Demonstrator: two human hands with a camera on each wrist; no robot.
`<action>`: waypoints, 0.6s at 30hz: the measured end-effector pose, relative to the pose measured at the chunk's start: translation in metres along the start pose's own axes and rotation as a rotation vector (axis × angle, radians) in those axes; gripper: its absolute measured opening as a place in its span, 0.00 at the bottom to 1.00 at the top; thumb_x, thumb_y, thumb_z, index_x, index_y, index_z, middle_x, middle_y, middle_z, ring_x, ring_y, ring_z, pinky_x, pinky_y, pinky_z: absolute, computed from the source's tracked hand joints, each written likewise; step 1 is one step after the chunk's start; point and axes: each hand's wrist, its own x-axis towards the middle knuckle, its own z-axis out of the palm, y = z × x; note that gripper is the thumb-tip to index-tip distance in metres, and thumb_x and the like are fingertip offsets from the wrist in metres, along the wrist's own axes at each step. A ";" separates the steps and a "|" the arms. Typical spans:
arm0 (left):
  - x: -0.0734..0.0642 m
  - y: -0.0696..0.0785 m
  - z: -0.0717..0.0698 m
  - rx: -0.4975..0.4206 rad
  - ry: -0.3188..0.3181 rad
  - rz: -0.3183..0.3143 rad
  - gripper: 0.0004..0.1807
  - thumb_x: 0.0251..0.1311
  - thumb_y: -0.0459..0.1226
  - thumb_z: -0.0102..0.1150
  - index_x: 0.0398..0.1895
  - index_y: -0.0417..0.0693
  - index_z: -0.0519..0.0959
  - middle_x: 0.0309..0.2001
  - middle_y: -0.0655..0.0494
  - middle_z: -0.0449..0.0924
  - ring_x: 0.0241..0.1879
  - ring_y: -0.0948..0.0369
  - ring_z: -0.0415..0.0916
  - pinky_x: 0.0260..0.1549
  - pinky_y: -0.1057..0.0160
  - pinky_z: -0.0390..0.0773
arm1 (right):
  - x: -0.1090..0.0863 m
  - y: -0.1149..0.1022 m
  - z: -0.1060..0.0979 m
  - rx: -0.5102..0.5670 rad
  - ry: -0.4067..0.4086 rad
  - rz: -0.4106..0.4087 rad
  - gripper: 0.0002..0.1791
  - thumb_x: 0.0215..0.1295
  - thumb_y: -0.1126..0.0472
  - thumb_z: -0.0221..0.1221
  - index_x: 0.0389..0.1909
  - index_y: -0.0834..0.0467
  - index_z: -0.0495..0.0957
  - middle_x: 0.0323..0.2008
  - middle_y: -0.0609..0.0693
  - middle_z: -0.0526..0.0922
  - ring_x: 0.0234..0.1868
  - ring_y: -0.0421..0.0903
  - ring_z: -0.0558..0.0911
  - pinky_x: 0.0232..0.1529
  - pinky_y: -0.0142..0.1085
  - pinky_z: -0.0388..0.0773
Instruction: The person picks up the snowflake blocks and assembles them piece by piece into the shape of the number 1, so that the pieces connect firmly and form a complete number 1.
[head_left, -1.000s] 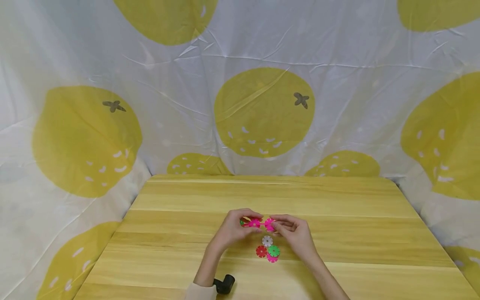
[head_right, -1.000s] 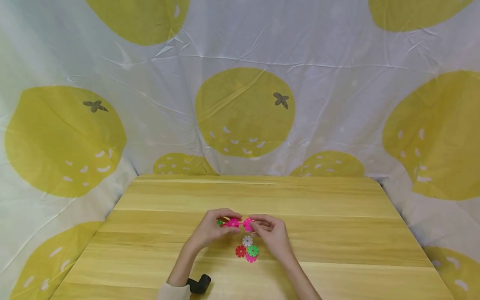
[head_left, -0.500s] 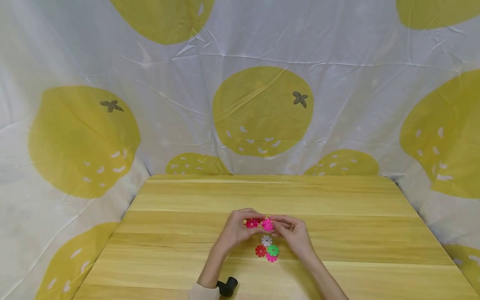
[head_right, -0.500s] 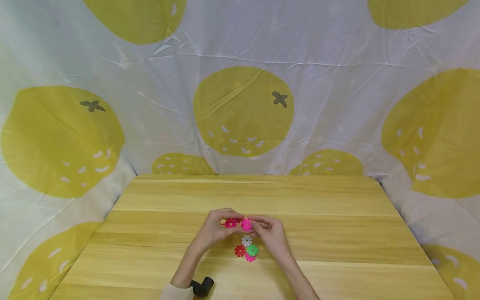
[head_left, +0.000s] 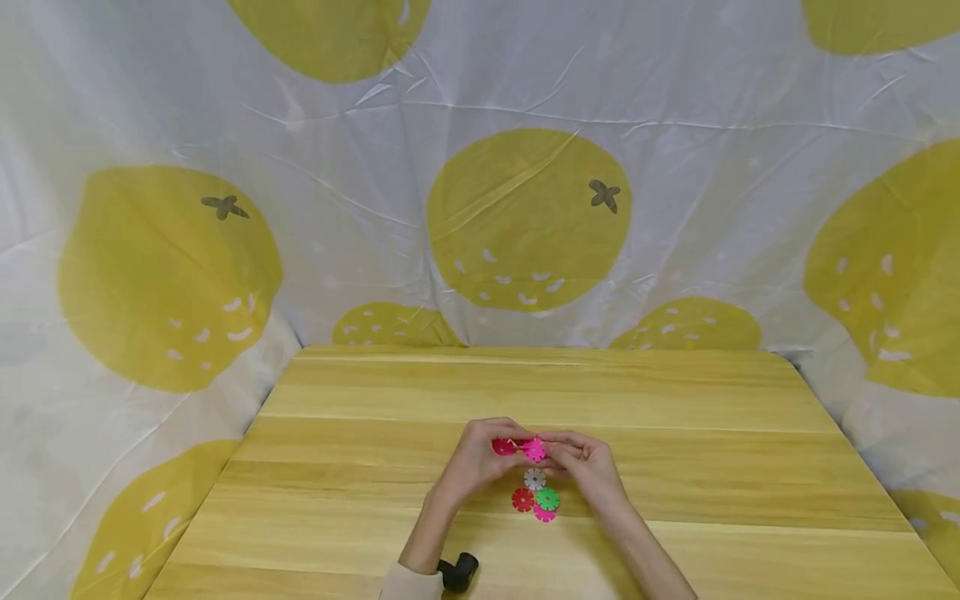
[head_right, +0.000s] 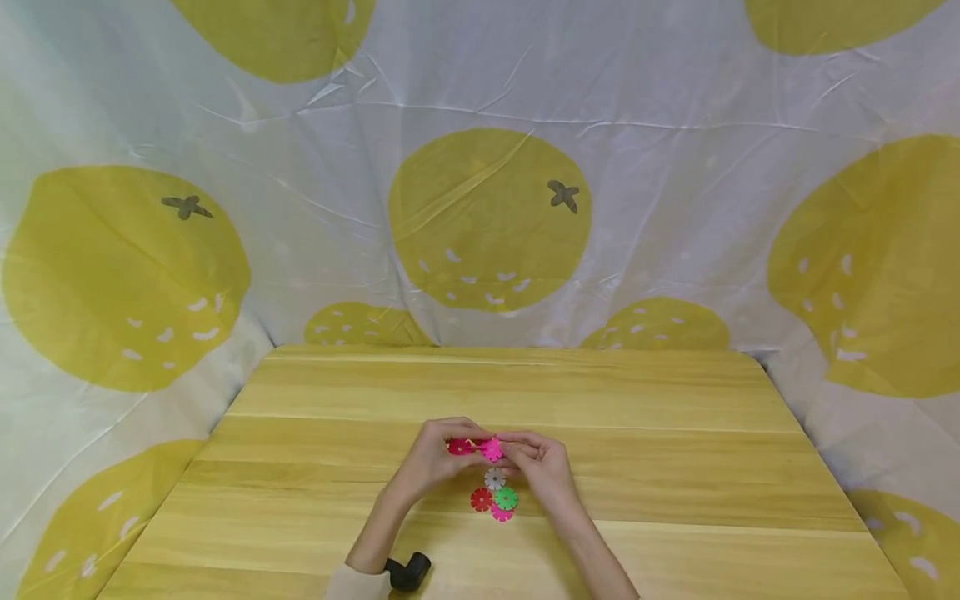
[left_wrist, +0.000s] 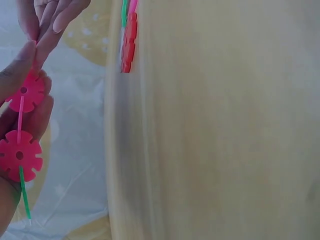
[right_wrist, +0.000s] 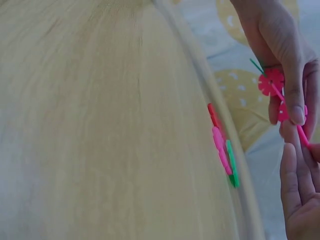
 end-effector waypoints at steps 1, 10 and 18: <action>0.000 0.000 0.001 0.002 -0.001 -0.005 0.14 0.56 0.30 0.75 0.47 0.40 0.89 0.41 0.50 0.91 0.42 0.56 0.87 0.45 0.63 0.86 | 0.000 0.000 0.000 0.002 0.002 0.004 0.18 0.75 0.66 0.58 0.60 0.72 0.77 0.48 0.62 0.90 0.38 0.41 0.90 0.48 0.37 0.87; -0.003 -0.004 -0.009 -0.035 0.024 -0.109 0.13 0.56 0.32 0.76 0.45 0.42 0.90 0.41 0.52 0.90 0.43 0.56 0.86 0.44 0.66 0.86 | 0.003 0.002 -0.007 -0.015 -0.095 -0.003 0.22 0.75 0.61 0.60 0.63 0.70 0.75 0.48 0.58 0.90 0.46 0.46 0.91 0.52 0.41 0.87; -0.006 -0.012 -0.019 -0.084 -0.013 -0.226 0.13 0.56 0.35 0.77 0.45 0.47 0.90 0.42 0.54 0.90 0.42 0.61 0.85 0.40 0.71 0.83 | 0.008 0.008 -0.030 -0.232 -0.311 -0.093 0.20 0.71 0.66 0.63 0.60 0.69 0.79 0.55 0.69 0.84 0.53 0.53 0.87 0.52 0.33 0.85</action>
